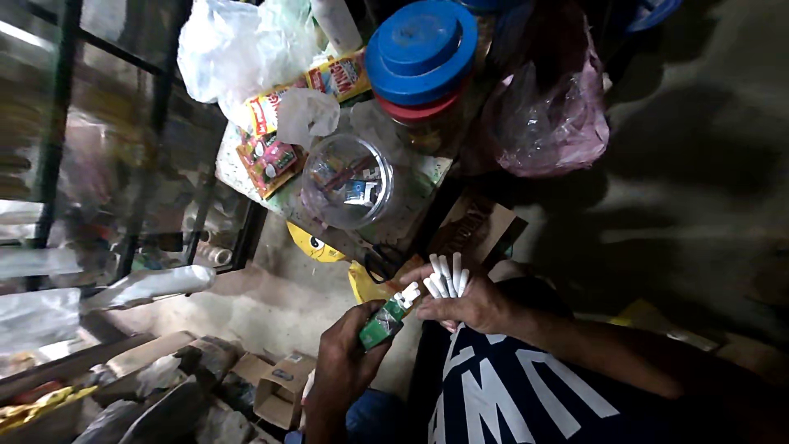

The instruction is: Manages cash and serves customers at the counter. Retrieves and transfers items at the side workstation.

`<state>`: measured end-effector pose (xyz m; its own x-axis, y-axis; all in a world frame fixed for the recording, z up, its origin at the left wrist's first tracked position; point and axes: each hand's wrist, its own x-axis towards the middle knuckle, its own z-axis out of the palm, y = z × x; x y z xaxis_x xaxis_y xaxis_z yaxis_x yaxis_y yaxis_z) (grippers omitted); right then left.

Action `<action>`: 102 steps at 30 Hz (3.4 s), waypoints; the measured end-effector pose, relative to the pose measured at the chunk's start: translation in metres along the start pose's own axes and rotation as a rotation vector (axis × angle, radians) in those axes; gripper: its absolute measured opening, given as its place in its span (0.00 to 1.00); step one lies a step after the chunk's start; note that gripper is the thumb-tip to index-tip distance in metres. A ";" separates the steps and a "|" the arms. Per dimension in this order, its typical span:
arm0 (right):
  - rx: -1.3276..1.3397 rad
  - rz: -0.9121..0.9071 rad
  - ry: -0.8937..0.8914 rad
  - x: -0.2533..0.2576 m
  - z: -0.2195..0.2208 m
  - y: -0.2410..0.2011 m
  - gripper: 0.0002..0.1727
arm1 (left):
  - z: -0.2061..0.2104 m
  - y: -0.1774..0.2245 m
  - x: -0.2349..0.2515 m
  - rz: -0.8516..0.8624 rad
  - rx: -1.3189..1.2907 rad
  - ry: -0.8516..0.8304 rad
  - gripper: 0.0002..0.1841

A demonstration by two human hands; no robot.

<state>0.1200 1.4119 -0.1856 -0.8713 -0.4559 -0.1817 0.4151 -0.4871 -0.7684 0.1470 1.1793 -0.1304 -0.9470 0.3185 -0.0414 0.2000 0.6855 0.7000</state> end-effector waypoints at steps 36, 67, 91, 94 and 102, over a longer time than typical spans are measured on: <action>-0.240 -0.188 0.043 0.012 -0.011 -0.020 0.07 | 0.055 -0.004 -0.006 -0.040 -0.401 0.124 0.15; -0.063 0.223 -0.124 -0.055 -0.032 0.005 0.05 | 0.070 -0.038 -0.010 -0.027 -0.801 0.546 0.20; -0.962 0.223 -0.102 0.048 0.052 -0.025 0.11 | 0.027 -0.059 -0.028 -0.116 -0.200 0.165 0.34; -0.872 0.268 0.052 0.055 0.061 -0.028 0.07 | 0.038 -0.055 -0.022 0.019 0.129 0.447 0.41; -0.938 0.197 0.072 0.065 0.073 -0.026 0.08 | 0.036 -0.066 -0.022 0.047 0.193 0.508 0.35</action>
<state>0.0718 1.3406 -0.1329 -0.8353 -0.4037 -0.3733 0.2043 0.4023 -0.8924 0.1637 1.1512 -0.2014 -0.9285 0.0282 0.3703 0.2425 0.8013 0.5470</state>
